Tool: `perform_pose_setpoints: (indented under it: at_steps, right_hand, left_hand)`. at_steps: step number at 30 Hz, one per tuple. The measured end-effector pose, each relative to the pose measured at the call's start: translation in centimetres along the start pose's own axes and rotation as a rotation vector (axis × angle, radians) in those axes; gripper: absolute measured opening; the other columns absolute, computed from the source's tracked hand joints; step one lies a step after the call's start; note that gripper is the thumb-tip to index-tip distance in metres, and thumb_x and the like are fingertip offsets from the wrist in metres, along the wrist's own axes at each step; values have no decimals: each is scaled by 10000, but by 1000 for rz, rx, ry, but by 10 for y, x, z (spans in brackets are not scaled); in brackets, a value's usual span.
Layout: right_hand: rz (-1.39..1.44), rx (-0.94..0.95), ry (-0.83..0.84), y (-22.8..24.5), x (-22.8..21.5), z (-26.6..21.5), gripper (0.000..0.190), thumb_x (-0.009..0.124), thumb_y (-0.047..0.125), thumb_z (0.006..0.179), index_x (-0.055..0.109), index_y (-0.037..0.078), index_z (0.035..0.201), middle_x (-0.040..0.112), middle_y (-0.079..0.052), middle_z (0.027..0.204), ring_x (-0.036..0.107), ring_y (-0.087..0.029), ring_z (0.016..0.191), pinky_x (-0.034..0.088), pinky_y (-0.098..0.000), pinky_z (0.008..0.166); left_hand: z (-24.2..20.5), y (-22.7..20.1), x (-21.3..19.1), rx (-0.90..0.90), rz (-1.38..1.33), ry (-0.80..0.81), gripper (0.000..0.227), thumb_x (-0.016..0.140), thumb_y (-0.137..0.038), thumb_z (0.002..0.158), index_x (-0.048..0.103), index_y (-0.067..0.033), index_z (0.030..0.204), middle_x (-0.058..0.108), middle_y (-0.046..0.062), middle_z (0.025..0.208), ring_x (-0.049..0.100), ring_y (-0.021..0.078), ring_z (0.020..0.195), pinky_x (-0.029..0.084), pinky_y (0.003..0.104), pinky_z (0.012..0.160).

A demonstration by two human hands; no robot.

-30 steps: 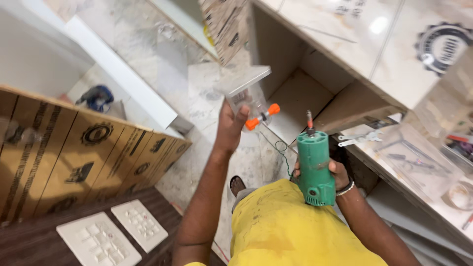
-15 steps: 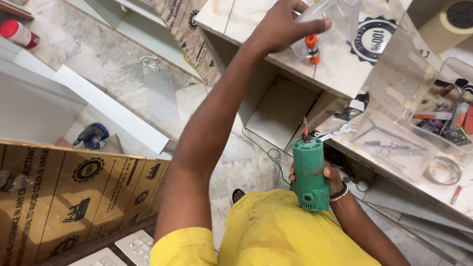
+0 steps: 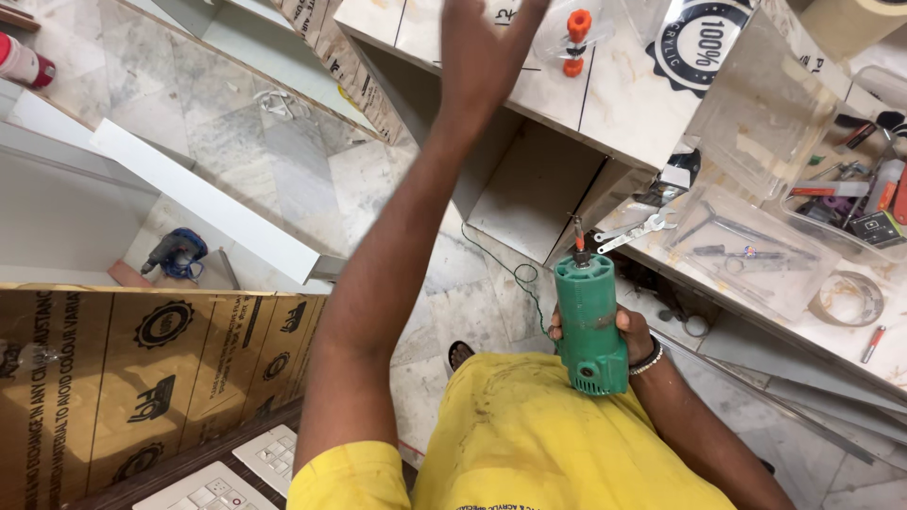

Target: The person assembles a green electric drill by attaching a chuck and tightening it with a wrench. They then insert a drill bit into the chuck and secure it using a screwdriver and wrench.

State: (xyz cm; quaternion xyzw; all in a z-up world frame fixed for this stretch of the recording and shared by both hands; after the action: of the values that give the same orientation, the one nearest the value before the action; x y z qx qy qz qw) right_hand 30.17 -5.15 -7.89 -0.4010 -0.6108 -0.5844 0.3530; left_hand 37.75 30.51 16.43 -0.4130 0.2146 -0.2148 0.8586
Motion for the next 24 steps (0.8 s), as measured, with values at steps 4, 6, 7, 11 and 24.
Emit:
perform_pose_setpoints:
  at_steps: [4,6,7,11,24]
  right_hand:
    - [-16,22,-1,1,-1,5,915,862,416,800,422,-19,1473,592,-251,1318,595,-361,1236,572,-511,960]
    - [-81,32,-51,2,-3,7,952,863,435,785,402,-12,1487,587,-260,1329,596,-365,1222,567,-503,969]
    - [-128,28,-95,2,-5,9,974,862,447,784,390,-13,1502,582,-266,1342,598,-370,1212,565,-499,970]
    - [-448,-35,-370,0,-5,29,1079,842,480,767,301,41,1591,524,-191,1421,576,-303,1215,546,-444,970]
    - [-1144,138,-420,-11,53,37,575,707,279,939,519,47,1430,658,-100,1342,629,-209,1269,489,-355,1091]
  left_hand:
    - [-129,-5,-40,-91,-305,-220,444,672,-316,1050,537,-60,1388,566,122,1344,589,217,1231,503,357,1078]
    - [-200,22,-29,-427,-496,-173,549,639,-409,1028,476,-12,1370,596,147,1359,586,253,1264,477,402,1121]
    - [-229,26,-15,-477,-571,-1,767,577,-607,953,465,-39,1455,630,121,1285,623,232,1204,542,406,1032]
    - [-313,25,28,-641,-772,459,987,689,-737,811,529,-8,1457,653,142,1308,645,249,1219,540,417,1044]
    - [-377,64,4,-948,-1357,142,693,836,-478,783,550,-63,1258,658,167,1260,635,298,1183,529,471,1012]
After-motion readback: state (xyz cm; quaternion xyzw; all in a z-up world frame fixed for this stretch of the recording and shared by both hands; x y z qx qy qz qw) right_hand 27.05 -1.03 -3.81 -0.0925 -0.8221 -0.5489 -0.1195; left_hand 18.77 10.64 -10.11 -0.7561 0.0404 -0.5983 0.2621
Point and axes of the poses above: each hand's wrist, its own z-axis towards the middle knuckle, its own x-axis out of the palm, y = z × x, the point moved 8 cm from there along z, towards the middle knuckle
